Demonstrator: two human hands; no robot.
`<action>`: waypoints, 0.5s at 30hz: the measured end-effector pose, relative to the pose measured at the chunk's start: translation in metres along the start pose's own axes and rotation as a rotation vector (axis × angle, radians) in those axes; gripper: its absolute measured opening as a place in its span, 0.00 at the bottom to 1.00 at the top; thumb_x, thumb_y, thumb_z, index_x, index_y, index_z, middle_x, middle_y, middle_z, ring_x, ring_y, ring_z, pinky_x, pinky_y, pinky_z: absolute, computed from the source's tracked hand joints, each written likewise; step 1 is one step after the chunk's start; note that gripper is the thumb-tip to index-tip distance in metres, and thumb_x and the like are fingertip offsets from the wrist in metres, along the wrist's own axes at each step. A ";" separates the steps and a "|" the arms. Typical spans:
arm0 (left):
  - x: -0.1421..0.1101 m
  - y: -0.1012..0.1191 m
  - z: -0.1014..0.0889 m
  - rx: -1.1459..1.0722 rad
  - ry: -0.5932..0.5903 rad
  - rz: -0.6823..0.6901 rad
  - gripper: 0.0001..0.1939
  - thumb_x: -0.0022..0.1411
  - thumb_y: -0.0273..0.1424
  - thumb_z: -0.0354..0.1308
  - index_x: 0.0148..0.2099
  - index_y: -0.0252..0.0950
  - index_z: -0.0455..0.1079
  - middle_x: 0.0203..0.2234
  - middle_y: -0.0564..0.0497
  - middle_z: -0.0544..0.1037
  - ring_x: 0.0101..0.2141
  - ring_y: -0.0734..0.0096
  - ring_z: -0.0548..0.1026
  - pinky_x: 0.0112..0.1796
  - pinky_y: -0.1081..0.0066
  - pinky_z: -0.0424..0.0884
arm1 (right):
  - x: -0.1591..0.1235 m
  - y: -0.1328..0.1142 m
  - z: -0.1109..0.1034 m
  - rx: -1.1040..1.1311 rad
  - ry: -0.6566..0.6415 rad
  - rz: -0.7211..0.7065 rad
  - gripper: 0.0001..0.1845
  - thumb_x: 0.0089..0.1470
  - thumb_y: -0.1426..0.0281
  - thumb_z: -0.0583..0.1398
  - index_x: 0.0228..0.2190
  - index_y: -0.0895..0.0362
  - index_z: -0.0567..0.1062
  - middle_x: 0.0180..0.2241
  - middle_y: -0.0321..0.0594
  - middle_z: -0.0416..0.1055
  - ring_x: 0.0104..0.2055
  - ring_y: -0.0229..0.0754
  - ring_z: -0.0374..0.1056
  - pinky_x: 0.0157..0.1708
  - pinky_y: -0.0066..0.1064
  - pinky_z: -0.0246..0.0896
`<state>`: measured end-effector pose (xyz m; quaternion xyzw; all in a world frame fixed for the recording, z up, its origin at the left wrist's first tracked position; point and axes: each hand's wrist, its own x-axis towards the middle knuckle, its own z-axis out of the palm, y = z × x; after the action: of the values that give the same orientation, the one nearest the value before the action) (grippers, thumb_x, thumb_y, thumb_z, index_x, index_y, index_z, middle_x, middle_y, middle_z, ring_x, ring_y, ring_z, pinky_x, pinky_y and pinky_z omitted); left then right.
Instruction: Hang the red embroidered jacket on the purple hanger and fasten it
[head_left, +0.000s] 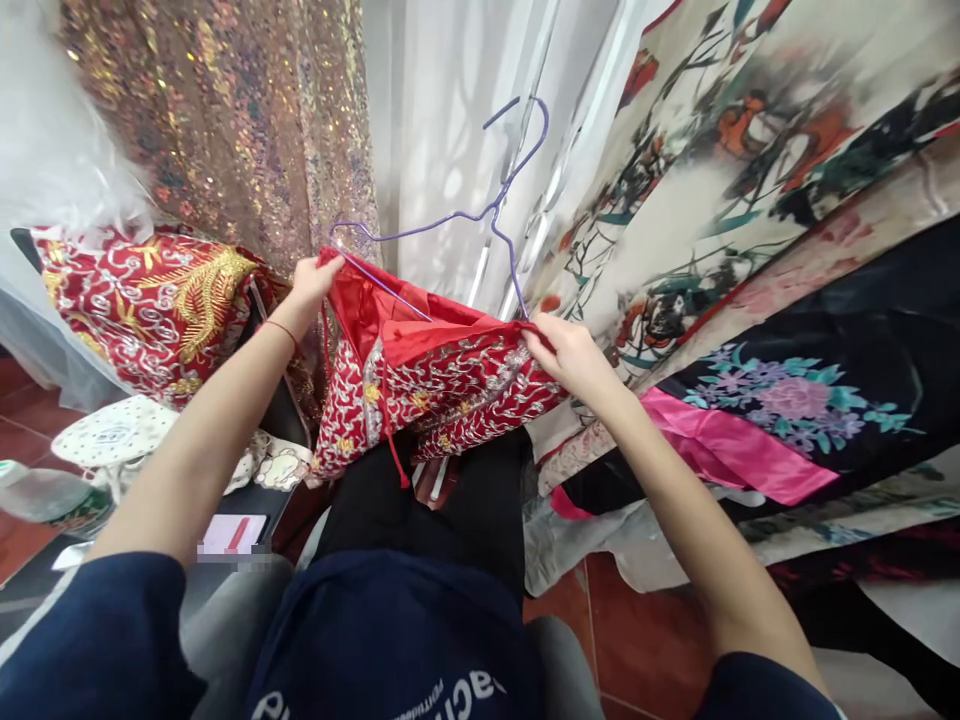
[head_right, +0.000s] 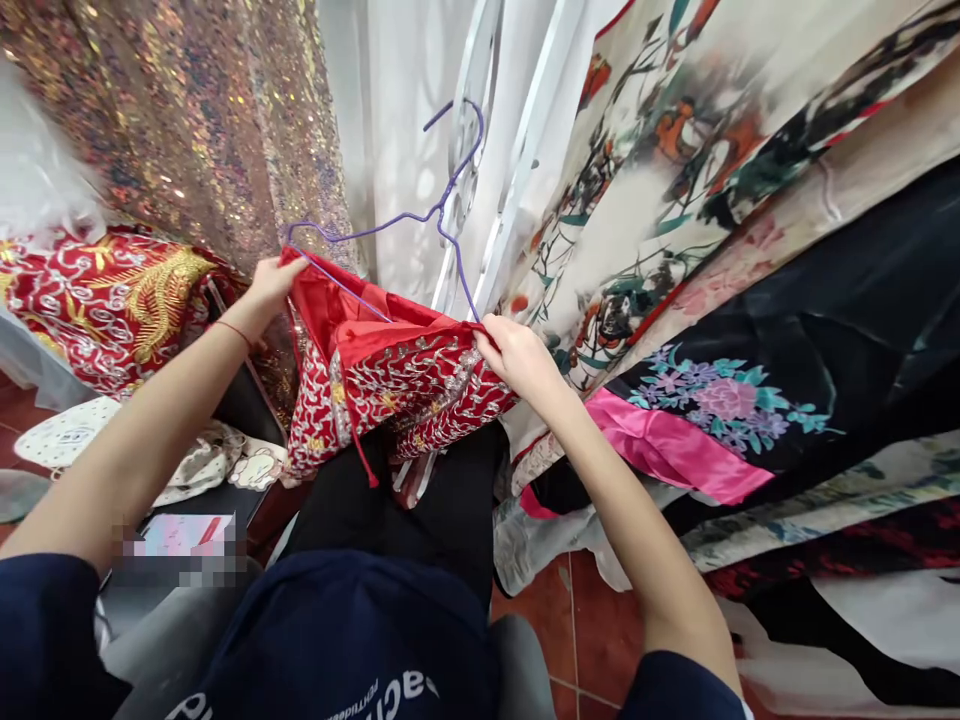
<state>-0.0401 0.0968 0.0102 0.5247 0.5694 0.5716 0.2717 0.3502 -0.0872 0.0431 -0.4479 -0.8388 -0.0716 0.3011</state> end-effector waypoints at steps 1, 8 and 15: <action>0.009 0.012 -0.004 -0.063 0.035 0.036 0.19 0.61 0.43 0.64 0.30 0.35 0.63 0.19 0.59 0.68 0.29 0.78 0.67 0.33 0.73 0.67 | 0.000 -0.001 0.000 -0.017 -0.005 0.000 0.14 0.64 0.65 0.50 0.27 0.51 0.53 0.25 0.34 0.59 0.27 0.41 0.58 0.32 0.32 0.52; 0.022 0.075 -0.030 0.106 0.310 0.392 0.18 0.64 0.35 0.65 0.27 0.35 0.62 0.18 0.61 0.62 0.26 0.80 0.53 0.31 0.74 0.57 | -0.002 -0.011 -0.004 -0.232 -0.083 0.055 0.11 0.66 0.66 0.48 0.31 0.53 0.64 0.31 0.42 0.70 0.31 0.44 0.65 0.30 0.32 0.50; -0.067 0.103 -0.009 0.197 0.216 0.739 0.16 0.67 0.41 0.59 0.31 0.39 0.61 0.26 0.54 0.68 0.31 0.70 0.68 0.41 0.65 0.67 | -0.007 -0.003 -0.002 -0.418 -0.066 0.153 0.14 0.67 0.66 0.47 0.38 0.56 0.70 0.38 0.47 0.75 0.34 0.47 0.69 0.28 0.33 0.46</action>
<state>0.0018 0.0115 0.0892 0.6546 0.4196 0.6255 -0.0653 0.3517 -0.0948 0.0414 -0.5651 -0.7786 -0.2062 0.1787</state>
